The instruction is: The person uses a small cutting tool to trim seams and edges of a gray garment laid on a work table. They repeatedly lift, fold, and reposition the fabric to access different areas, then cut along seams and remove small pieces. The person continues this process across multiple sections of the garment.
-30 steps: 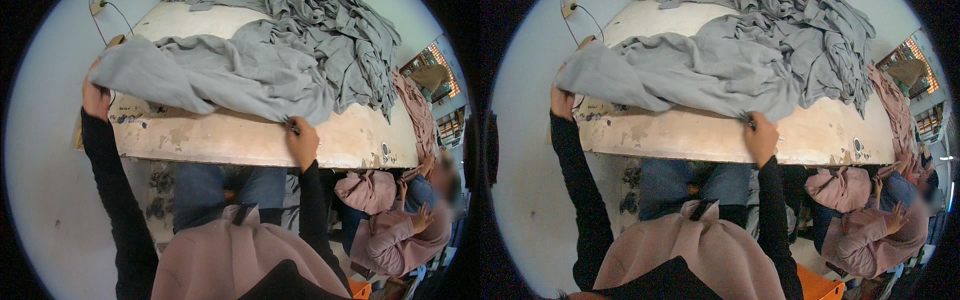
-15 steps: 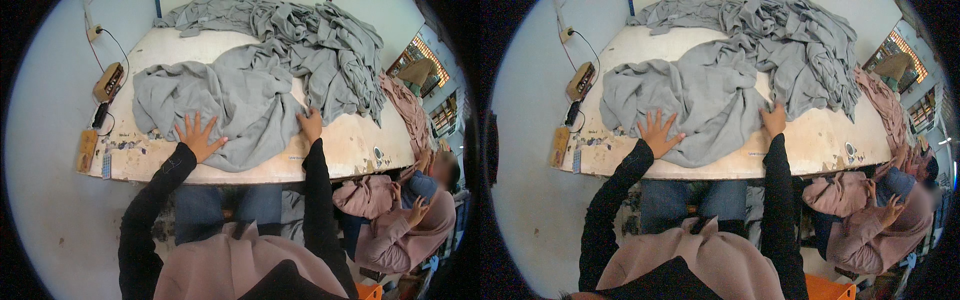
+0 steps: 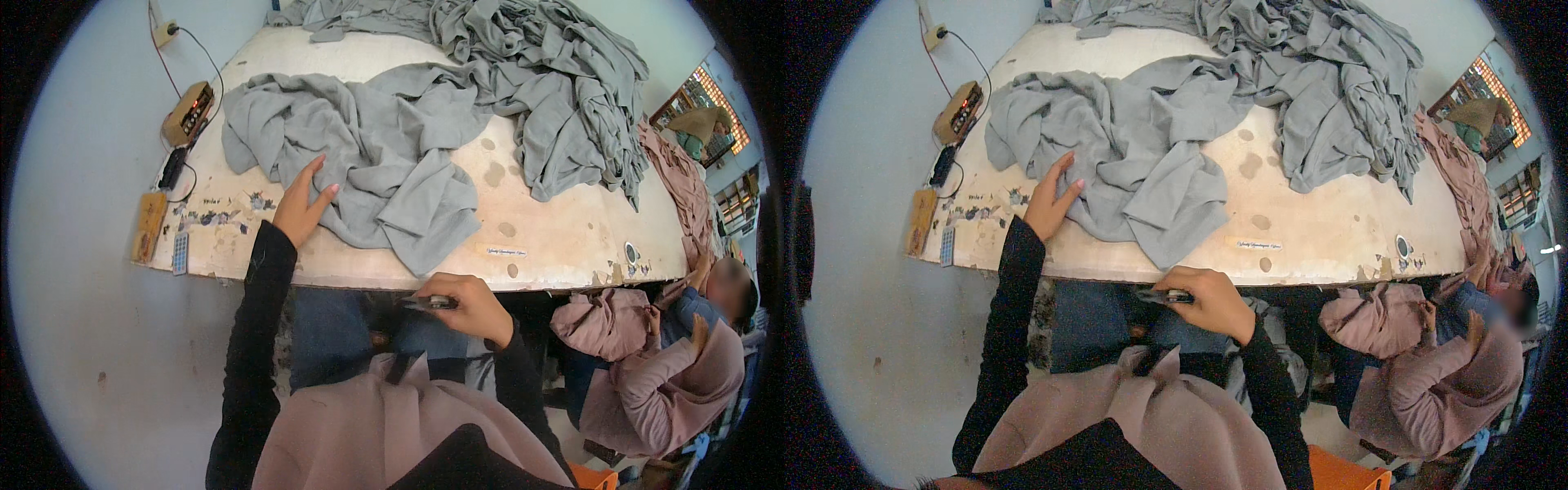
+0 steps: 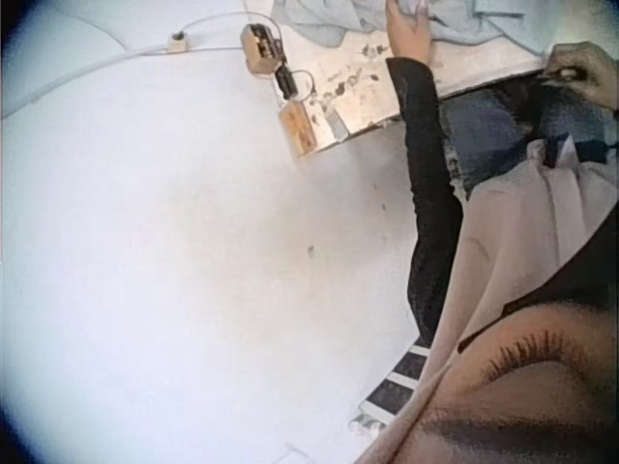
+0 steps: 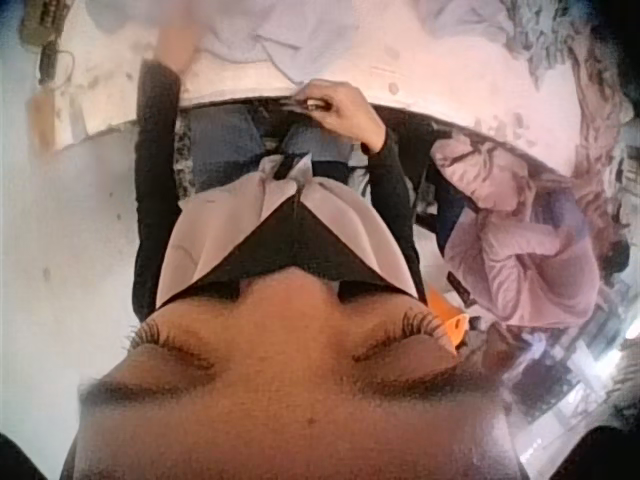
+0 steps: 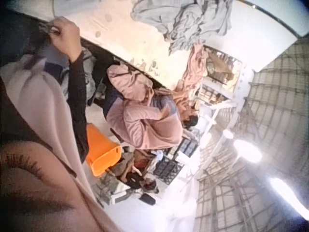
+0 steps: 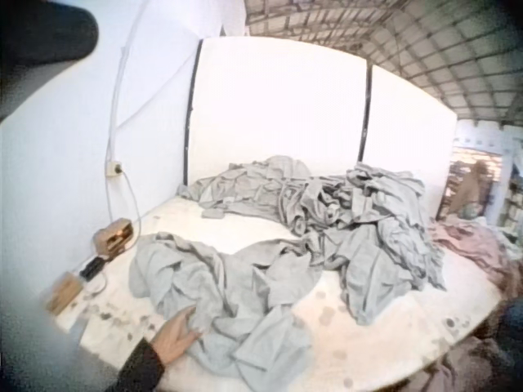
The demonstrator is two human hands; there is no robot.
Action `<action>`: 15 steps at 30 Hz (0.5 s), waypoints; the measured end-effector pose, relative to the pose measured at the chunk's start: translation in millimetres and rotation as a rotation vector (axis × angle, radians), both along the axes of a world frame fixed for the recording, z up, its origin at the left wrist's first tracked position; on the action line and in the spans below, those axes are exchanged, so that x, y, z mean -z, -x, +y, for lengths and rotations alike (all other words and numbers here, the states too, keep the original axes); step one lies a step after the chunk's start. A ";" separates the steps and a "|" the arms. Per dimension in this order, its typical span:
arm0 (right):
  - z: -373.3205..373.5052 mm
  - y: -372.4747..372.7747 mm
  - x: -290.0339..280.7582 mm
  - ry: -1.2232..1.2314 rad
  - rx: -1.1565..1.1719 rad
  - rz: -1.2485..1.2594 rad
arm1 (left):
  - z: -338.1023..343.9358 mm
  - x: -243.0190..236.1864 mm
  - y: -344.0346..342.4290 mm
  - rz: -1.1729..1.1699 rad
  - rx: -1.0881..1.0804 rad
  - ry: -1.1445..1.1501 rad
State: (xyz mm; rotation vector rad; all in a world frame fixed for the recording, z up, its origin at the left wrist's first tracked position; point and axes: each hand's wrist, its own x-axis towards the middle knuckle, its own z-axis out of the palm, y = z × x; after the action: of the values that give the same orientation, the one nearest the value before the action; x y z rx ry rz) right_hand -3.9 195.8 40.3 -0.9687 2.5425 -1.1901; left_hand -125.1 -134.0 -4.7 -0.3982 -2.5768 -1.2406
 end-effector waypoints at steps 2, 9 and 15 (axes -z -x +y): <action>1.0 -3.2 9.3 0.181 0.193 0.009 | 11.8 -7.6 -27.8 0.040 -0.013 -0.050; -30.2 40.3 35.3 0.346 0.674 0.277 | 81.8 -22.8 -53.4 0.278 0.186 0.147; -34.4 47.3 20.2 0.264 0.614 0.317 | 108.0 -27.6 -44.6 0.173 0.145 0.064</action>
State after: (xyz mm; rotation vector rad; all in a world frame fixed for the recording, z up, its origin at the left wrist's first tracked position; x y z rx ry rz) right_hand -51.2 161.4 20.1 -0.4391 3.1252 -1.6732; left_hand -80.5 -26.0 22.9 -0.6849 -2.4810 -1.1170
